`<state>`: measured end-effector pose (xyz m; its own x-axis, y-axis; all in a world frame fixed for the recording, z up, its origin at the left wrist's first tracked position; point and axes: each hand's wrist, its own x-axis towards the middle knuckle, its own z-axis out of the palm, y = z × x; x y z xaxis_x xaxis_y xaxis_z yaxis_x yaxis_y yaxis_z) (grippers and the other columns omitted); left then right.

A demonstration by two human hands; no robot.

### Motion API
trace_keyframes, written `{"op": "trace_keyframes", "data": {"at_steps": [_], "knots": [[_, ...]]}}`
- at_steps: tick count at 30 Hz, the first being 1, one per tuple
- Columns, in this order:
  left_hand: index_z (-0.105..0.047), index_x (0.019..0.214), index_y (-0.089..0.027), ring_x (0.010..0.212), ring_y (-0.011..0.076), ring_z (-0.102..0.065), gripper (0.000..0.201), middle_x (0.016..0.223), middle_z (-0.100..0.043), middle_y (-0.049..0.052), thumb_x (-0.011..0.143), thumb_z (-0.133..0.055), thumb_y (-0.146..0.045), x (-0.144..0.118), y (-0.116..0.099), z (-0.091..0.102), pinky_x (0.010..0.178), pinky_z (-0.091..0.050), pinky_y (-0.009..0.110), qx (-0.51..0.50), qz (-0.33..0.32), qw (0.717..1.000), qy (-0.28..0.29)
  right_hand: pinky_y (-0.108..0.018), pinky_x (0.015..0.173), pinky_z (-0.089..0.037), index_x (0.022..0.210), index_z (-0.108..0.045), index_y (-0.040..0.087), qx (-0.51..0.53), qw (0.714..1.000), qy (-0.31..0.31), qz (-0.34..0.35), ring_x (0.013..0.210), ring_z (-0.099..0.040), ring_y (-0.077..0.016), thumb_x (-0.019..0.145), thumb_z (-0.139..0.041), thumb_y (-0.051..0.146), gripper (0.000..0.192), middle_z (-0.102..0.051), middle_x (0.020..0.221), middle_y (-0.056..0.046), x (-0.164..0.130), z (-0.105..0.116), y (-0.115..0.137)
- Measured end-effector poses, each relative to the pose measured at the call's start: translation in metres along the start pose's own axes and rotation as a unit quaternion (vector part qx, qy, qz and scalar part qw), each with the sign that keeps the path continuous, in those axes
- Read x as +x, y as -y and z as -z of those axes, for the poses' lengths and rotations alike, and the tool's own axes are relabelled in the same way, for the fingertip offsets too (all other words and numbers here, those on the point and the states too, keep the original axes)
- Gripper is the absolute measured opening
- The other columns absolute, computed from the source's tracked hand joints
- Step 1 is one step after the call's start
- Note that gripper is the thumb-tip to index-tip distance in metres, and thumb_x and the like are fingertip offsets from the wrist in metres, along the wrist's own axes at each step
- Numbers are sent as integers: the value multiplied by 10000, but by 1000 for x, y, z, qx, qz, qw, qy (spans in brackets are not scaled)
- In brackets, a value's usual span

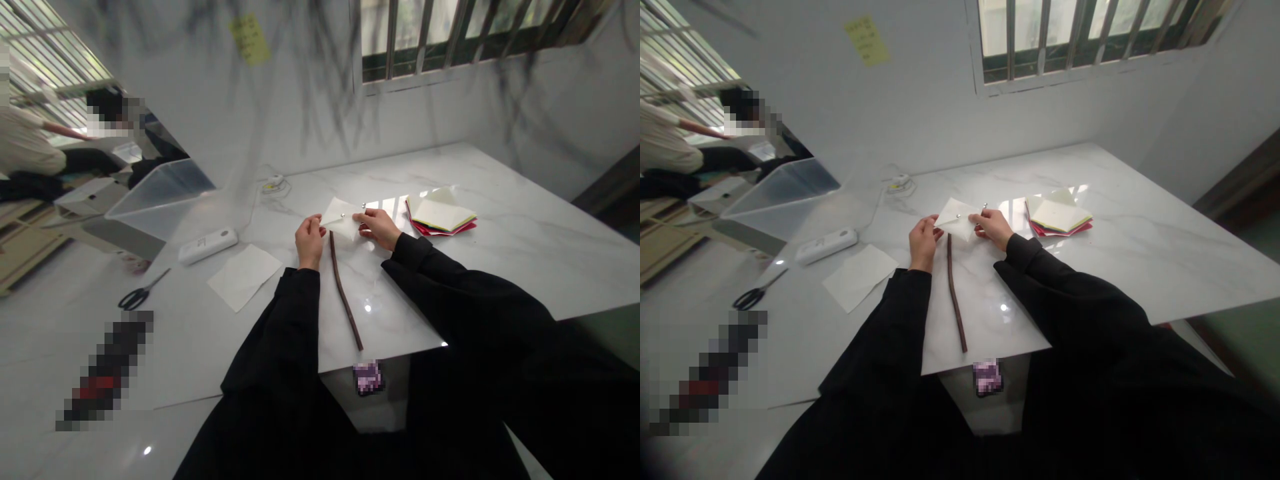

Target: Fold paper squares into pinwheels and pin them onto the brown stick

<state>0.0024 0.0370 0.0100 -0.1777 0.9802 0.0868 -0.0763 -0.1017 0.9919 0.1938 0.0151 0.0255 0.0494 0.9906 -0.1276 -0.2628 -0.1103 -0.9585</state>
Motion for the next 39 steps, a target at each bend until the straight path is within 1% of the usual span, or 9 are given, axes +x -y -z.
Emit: {"op": "trace_keyframes", "data": {"at_steps": [5, 10, 18, 22, 24, 27, 31, 34, 39], "knots": [[-714, 1063, -151, 782, 155, -697, 465, 1011, -752, 104, 860, -742, -568, -14, -14, -7, 722, -566, 261, -111, 99, 988, 51, -199, 543, -451, 761, -634, 166, -13, 1000, 9, 15, 619, -515, -83, 789, -813, 257, 203, -575, 722, 10, 2, 0, -4], [-726, 1011, -153, 846, 177, -705, 471, 971, -760, 79, 717, -879, -488, -24, -16, -8, 715, -555, 249, -89, 86, 983, 132, -203, 533, -440, 737, -622, 171, -44, 998, 25, 35, 621, -520, -92, 784, -797, 287, 215, -580, 709, 10, 3, 0, -7], [-747, 984, -130, 824, 192, -688, 455, 952, -775, 87, 638, -885, -391, -23, -11, -8, 684, -538, 261, -70, 73, 987, 121, -223, 527, -456, 777, -651, 172, -96, 993, 42, 55, 618, -539, -112, 831, -741, 259, 136, -581, 690, 6, 3, -1, -9], [-751, 996, -132, 855, 212, -698, 468, 971, -777, 97, 628, -880, -389, -22, -10, -9, 730, -552, 295, -69, 63, 990, 110, -282, 595, -507, 983, -678, 193, -157, 984, 21, 81, 662, -586, -152, 857, -724, 313, 179, -630, 754, -4, 5, 1, -12], [-754, 1005, -133, 849, 213, -700, 460, 979, -776, 100, 642, -869, -390, -21, -8, -8, 744, -557, 308, -60, 50, 992, 101, -347, 714, -548, 1116, -667, 212, -225, 961, -38, 157, 760, -629, -190, 838, -764, 349, 324, -684, 882, -31, 4, 3, -12], [-770, 1009, -136, 834, 215, -699, 448, 971, -777, 97, 660, -862, -402, -19, -5, -7, 745, -559, 311, -19, 20, 995, 94, -433, 944, -513, 1126, -683, 220, -337, 883, -94, 313, 972, -640, -252, 832, -796, 342, 338, -715, 1049, -77, 1, 5, -7], [-787, 1041, -146, 835, 222, -704, 468, 952, -787, 80, 680, -861, -434, -19, -4, -7, 742, -554, 304, 16, -17, 992, 121, -438, 999, -453, 1013, -737, 236, -412, 825, -9, 386, 977, -625, -266, 910, -752, 375, 174, -739, 964, -61, -4, 3, -1], [-788, 1044, -143, 842, 227, -711, 468, 952, -793, 79, 698, -855, -450, -21, -6, -8, 746, -555, 310, 7, -28, 990, 138, -430, 994, -435, 1037, -751, 241, -411, 829, 40, 377, 915, -625, -255, 923, -750, 383, 182, -746, 916, -45, -7, 0, 1], [-782, 1022, -139, 817, 226, -722, 478, 914, -793, 74, 684, -881, -463, -23, -10, -8, 748, -566, 320, 1, -19, 989, 148, -418, 1001, -416, 1006, -764, 263, -380, 863, 38, 331, 929, -605, -260, 904, -770, 337, 126, -743, 909, -46, -12, -1, 5]]}}
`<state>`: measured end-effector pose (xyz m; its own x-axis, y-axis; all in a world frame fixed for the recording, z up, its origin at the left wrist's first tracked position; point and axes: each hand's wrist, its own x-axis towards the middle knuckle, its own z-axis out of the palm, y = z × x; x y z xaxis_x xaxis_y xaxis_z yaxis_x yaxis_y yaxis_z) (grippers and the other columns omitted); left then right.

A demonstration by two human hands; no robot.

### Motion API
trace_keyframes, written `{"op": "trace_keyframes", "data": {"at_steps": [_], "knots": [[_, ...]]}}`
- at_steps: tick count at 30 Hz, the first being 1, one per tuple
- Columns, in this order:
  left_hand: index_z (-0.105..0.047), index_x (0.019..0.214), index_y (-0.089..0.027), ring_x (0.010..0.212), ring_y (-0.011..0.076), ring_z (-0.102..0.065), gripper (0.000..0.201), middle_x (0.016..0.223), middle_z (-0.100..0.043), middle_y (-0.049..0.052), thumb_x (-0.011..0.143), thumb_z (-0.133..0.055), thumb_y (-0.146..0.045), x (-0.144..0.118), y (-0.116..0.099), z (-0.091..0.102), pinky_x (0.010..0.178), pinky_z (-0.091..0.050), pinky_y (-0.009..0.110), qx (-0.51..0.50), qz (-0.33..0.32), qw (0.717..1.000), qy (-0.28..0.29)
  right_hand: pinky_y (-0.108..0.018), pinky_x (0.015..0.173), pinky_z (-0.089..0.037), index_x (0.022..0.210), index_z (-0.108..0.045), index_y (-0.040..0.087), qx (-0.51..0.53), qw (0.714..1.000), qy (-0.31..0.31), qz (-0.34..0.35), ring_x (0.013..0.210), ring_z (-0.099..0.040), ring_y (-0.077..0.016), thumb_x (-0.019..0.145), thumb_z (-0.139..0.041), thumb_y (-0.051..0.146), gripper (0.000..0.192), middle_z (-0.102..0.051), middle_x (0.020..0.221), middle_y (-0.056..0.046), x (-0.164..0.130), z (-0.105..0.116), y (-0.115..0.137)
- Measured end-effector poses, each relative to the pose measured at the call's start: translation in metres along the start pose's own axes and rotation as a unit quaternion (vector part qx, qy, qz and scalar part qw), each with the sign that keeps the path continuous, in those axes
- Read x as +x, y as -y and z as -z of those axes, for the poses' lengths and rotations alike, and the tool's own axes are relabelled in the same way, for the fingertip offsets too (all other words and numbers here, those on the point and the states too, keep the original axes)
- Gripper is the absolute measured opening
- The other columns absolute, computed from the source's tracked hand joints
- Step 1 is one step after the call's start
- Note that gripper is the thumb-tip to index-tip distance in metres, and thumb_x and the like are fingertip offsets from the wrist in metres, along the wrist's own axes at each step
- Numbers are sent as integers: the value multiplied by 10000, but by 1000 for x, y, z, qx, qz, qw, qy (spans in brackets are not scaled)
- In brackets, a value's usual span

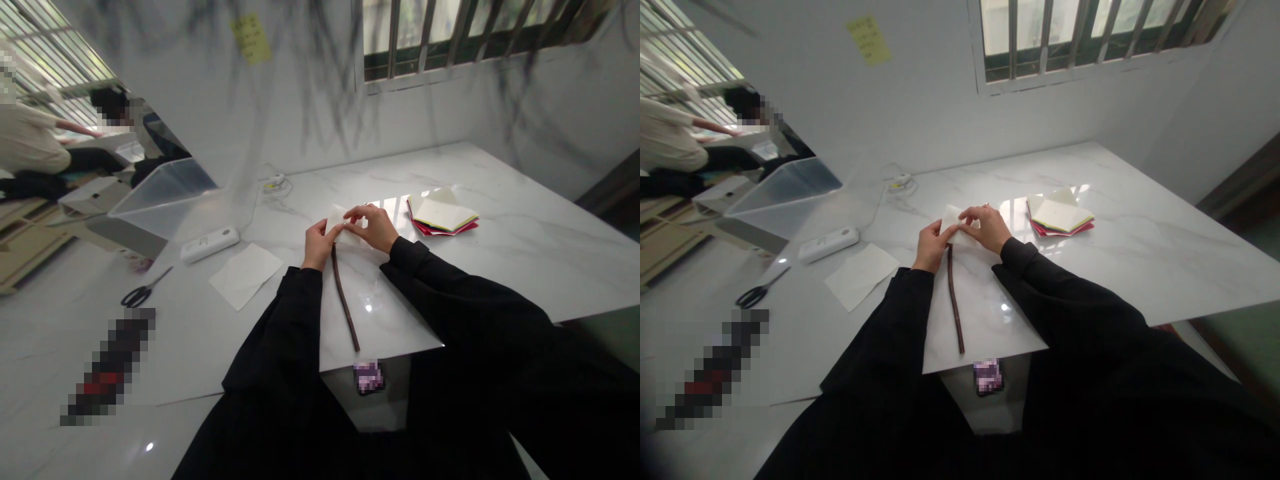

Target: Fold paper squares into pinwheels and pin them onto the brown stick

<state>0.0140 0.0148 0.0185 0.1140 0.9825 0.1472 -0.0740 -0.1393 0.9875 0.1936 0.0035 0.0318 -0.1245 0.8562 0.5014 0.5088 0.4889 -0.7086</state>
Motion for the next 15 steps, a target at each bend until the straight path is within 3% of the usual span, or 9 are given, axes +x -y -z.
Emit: {"op": "trace_keyframes", "data": {"at_steps": [3, 9, 15], "knots": [[-775, 1025, -138, 822, 229, -728, 490, 920, -792, 79, 674, -896, -457, -1, -2, -1, 772, -577, 337, -9, 7, 1000, 0, -403, 985, -420, 1043, -765, 274, 20, 1000, -8, -5, 950, -593, -259, 889, -780, 314, 159, -732, 946, -48, 0, 2, 2], [-773, 1008, -128, 832, 228, -734, 472, 933, -796, 90, 674, -902, -435, -1, -1, -2, 807, -584, 347, -16, 3, 1000, 0, -394, 954, -417, 880, -778, 259, 8, 1000, 11, 19, 890, -577, -241, 911, -740, 260, 49, -707, 878, -52, 1, 2, 3], [-776, 999, -124, 825, 227, -733, 456, 926, -802, 84, 679, -888, -430, 0, 1, -1, 783, -579, 330, -2, -13, 1000, 5, -373, 909, -428, 891, -793, 253, 10, 999, 24, 19, 856, -571, -225, 899, -736, 238, 60, -706, 856, -47, 2, 2, 2]]}}
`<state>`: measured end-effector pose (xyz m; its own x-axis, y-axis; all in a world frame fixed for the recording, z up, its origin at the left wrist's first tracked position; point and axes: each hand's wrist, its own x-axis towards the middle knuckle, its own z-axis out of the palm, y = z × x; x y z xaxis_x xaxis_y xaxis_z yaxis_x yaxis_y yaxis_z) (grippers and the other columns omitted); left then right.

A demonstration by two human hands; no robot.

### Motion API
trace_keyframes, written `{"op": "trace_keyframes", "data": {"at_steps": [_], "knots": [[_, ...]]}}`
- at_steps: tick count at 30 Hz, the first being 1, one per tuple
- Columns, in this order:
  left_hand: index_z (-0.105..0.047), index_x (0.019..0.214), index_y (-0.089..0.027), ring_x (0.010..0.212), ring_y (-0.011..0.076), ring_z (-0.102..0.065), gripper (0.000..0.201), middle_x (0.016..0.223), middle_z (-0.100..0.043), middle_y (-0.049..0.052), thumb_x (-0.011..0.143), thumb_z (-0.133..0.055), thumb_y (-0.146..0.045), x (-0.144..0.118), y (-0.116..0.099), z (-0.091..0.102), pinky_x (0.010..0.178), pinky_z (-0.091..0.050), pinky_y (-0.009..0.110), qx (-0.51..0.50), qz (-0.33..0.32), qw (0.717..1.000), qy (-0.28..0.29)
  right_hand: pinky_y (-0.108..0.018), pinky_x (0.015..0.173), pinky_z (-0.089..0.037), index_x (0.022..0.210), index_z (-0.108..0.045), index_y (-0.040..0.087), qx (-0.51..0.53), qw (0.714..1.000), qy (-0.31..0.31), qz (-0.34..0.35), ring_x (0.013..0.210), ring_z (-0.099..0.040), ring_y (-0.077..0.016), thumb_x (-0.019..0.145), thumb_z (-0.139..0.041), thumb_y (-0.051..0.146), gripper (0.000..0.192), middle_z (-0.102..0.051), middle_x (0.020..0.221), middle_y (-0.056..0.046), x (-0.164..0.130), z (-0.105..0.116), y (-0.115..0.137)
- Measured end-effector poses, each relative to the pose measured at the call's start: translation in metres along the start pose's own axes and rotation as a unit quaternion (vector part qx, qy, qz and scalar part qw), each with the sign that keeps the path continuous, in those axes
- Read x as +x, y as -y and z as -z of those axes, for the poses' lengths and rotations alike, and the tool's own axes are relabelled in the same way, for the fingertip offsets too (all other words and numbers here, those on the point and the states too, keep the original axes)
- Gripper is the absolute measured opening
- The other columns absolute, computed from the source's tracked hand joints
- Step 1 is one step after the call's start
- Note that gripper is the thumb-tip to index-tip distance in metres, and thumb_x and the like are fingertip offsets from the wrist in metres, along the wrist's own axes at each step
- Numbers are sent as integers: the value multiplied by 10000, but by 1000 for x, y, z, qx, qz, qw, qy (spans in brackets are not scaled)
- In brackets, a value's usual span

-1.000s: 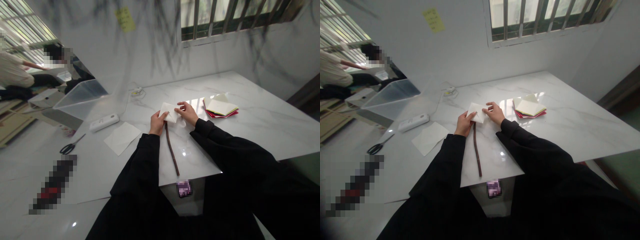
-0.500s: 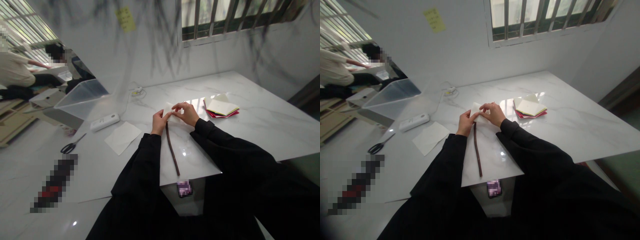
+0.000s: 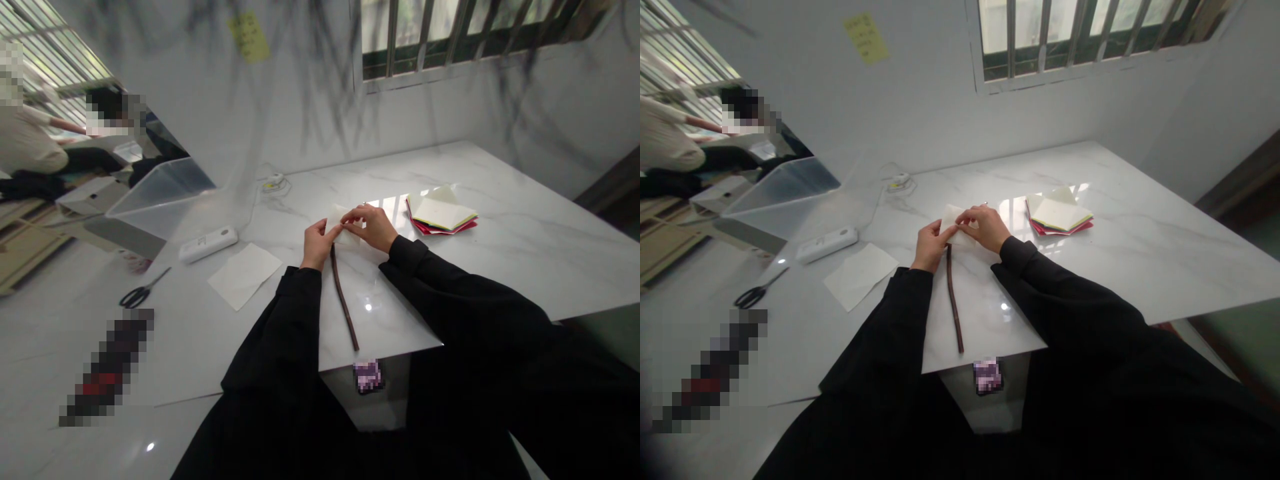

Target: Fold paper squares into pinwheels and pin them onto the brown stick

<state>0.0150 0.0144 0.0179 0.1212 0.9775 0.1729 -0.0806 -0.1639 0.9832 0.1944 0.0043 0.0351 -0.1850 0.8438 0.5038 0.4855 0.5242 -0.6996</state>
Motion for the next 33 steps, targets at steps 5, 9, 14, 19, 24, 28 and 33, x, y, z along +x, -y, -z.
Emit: {"op": "trace_keyframes", "data": {"at_steps": [5, 9, 14, 19, 24, 28, 33], "knots": [[-774, 983, -130, 844, 234, -731, 445, 916, -798, 76, 670, -888, -424, -1, -2, -1, 783, -576, 328, 10, 3, 1000, 1, -353, 883, -448, 895, -798, 256, 10, 1000, 8, -15, 853, -590, -214, 884, -744, 245, 56, -710, 853, -38, 0, -1, -2], [-774, 967, -138, 841, 226, -725, 423, 905, -792, 69, 665, -893, -409, -2, -4, -1, 791, -571, 319, 14, -3, 1000, 0, -353, 874, -467, 889, -801, 256, 15, 1000, 2, -15, 853, -604, -214, 872, -747, 260, 56, -724, 852, -39, -1, -2, -2], [-779, 963, -152, 860, 227, -714, 406, 900, -787, 55, 659, -894, -394, 0, -4, -1, 783, -566, 306, 37, -13, 999, -3, -363, 876, -490, 846, -803, 259, 48, 998, -14, -44, 824, -606, -216, 836, -785, 296, 42, -746, 838, -37, -1, -2, 0], [-775, 943, -155, 838, 215, -698, 387, 888, -776, 46, 656, -899, -382, 0, -5, -1, 765, -549, 290, 48, -16, 999, -9, -339, 843, -503, 829, -805, 252, 79, 994, -23, -72, 793, -624, -192, 820, -805, 273, 23, -753, 835, -27, -1, -3, 1], [-772, 920, -165, 814, 198, -683, 297, 866, -766, 30, 718, -853, -366, -1, -6, -1, 750, -527, 270, 79, -43, 996, -12, -337, 802, -537, 841, -796, 234, 99, 990, -37, -94, 777, -671, -188, 843, -792, 316, 82, -772, 829, -34, -2, -6, 0], [-776, 913, -181, 826, 201, -679, 233, 864, -762, 24, 736, -828, -323, -3, -10, -3, 762, -512, 268, 110, -57, 992, -24, -331, 833, -550, 816, -777, 216, 135, 982, -45, -122, 798, -687, -180, 807, -819, 317, 110, -769, 826, -35, -1, -9, -1], [-780, 888, -203, 832, 203, -666, 172, 842, -746, 11, 735, -816, -273, -8, -18, -6, 768, -496, 267, 132, -69, 988, -45, -278, 717, -528, 810, -720, 190, 295, 931, -30, -212, 730, -643, -141, 720, -845, 249, 165, -721, 764, -5, 0, -12, 0]]}}
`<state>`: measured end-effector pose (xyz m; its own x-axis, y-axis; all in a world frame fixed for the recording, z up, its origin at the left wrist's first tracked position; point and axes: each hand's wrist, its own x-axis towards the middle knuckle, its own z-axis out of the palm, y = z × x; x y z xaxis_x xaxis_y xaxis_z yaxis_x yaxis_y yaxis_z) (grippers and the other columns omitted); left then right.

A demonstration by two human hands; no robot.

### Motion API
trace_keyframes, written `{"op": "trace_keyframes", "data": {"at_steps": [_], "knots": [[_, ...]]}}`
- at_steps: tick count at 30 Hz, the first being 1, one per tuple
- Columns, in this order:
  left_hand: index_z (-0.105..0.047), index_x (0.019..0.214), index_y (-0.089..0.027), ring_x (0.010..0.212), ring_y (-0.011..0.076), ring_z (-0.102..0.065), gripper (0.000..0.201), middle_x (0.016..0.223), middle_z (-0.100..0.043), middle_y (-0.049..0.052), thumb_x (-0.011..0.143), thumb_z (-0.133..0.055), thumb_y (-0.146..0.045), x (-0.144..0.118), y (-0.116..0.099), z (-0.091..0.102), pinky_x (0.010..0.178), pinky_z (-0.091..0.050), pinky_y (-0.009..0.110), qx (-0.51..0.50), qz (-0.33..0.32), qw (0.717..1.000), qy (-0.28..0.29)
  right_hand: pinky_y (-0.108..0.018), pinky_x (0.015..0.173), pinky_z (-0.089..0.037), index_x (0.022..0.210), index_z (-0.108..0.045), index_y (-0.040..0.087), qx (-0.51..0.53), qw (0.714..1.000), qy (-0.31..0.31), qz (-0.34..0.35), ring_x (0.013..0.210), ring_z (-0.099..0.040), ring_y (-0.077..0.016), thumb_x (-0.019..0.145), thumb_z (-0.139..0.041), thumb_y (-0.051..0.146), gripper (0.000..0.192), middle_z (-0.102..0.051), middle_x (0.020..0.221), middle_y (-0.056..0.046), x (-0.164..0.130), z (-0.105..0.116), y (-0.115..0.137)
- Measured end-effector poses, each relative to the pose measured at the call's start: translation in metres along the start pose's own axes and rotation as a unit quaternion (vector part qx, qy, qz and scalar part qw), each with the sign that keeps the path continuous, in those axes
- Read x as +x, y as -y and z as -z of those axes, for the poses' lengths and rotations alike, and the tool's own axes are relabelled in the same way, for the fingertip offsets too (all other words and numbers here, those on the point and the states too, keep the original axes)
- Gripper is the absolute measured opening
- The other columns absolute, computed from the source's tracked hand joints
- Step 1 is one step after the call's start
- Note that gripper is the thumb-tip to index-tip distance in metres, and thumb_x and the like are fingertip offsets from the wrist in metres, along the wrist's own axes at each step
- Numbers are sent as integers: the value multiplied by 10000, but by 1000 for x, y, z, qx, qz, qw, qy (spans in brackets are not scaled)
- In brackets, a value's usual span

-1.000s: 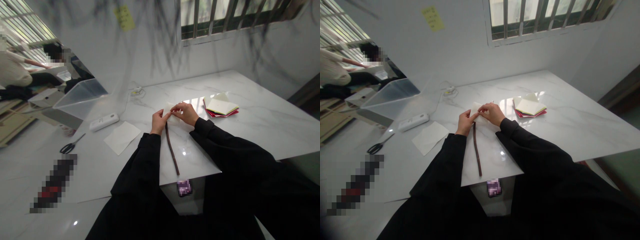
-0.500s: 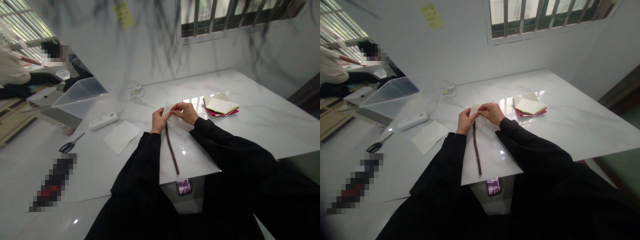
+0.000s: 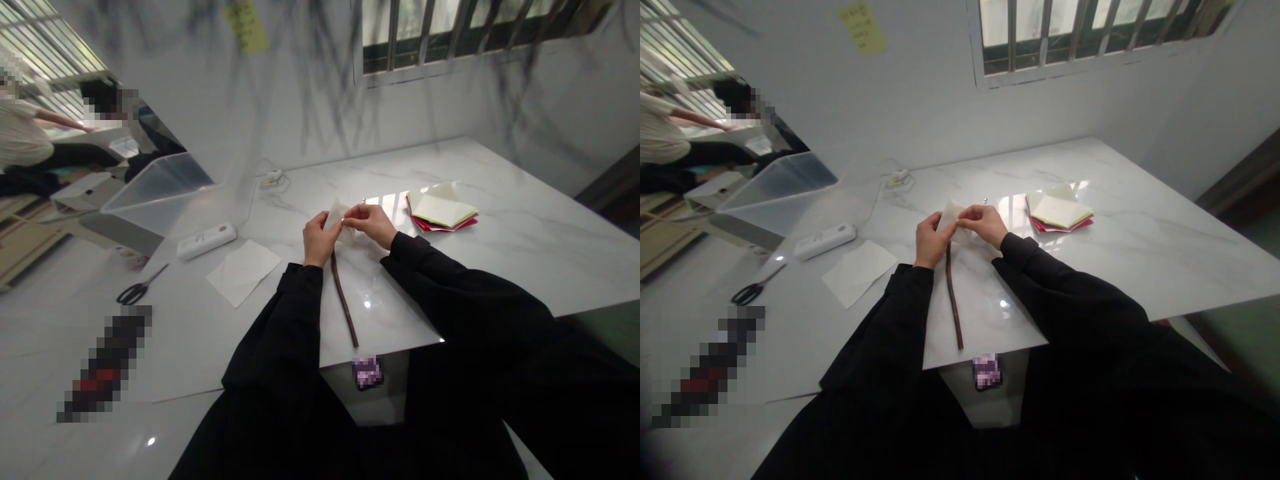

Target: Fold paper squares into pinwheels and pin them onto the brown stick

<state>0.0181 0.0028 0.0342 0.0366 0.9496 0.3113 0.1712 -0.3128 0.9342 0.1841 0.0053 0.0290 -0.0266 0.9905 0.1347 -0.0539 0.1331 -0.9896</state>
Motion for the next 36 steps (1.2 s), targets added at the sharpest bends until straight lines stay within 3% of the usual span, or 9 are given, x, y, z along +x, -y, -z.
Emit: {"op": "trace_keyframes", "data": {"at_steps": [5, 10, 17, 23, 28, 36], "knots": [[-779, 920, -201, 840, 206, -671, 181, 882, -758, 28, 765, -801, -292, 0, 1, 0, 772, -500, 275, 2, -15, 1000, 9, -224, 610, -438, 815, -674, 192, 91, 992, 10, -86, 707, -595, -107, 693, -826, 202, 195, -682, 782, 18, -4, 0, 5], [-775, 952, -194, 853, 210, -680, 211, 910, -762, 47, 795, -787, -333, 1, 7, 0, 790, -520, 286, 6, -30, 999, 19, -220, 598, -426, 873, -690, 200, 95, 990, 25, -98, 720, -595, -110, 705, -819, 210, 212, -689, 817, 12, -5, 2, 7], [-771, 942, -191, 832, 202, -667, 216, 879, -752, 34, 779, -802, -329, 1, 8, -1, 778, -509, 277, 9, -18, 1000, 14, -279, 676, -506, 924, -693, 189, 41, 999, 18, 1, 692, -638, -145, 739, -836, 249, 241, -721, 741, -9, -2, 0, 1], [-755, 963, -171, 854, 215, -703, 269, 909, -771, 46, 768, -800, -351, 6, 14, -2, 777, -541, 291, 4, -15, 1000, 22, -286, 705, -545, 826, -667, 194, -68, 994, -11, 88, 717, -662, -148, 741, -831, 285, 206, -707, 763, 2, 5, 2, -9], [-752, 988, -167, 886, 235, -729, 310, 955, -784, 78, 780, -807, -390, 8, 21, -2, 799, -579, 324, -3, -30, 999, 29, -311, 776, -576, 965, -774, 207, -149, 977, 13, 152, 767, -698, -163, 838, -761, 268, 142, -741, 837, -16, 6, 7, -10], [-741, 1025, -168, 844, 227, -738, 361, 935, -789, 71, 753, -822, -392, 10, 26, -1, 728, -573, 303, -21, -10, 999, 29, -281, 754, -573, 955, -786, 183, -246, 953, 30, 176, 741, -691, -154, 873, -717, 218, 112, -740, 796, -19, 3, 10, -2]]}}
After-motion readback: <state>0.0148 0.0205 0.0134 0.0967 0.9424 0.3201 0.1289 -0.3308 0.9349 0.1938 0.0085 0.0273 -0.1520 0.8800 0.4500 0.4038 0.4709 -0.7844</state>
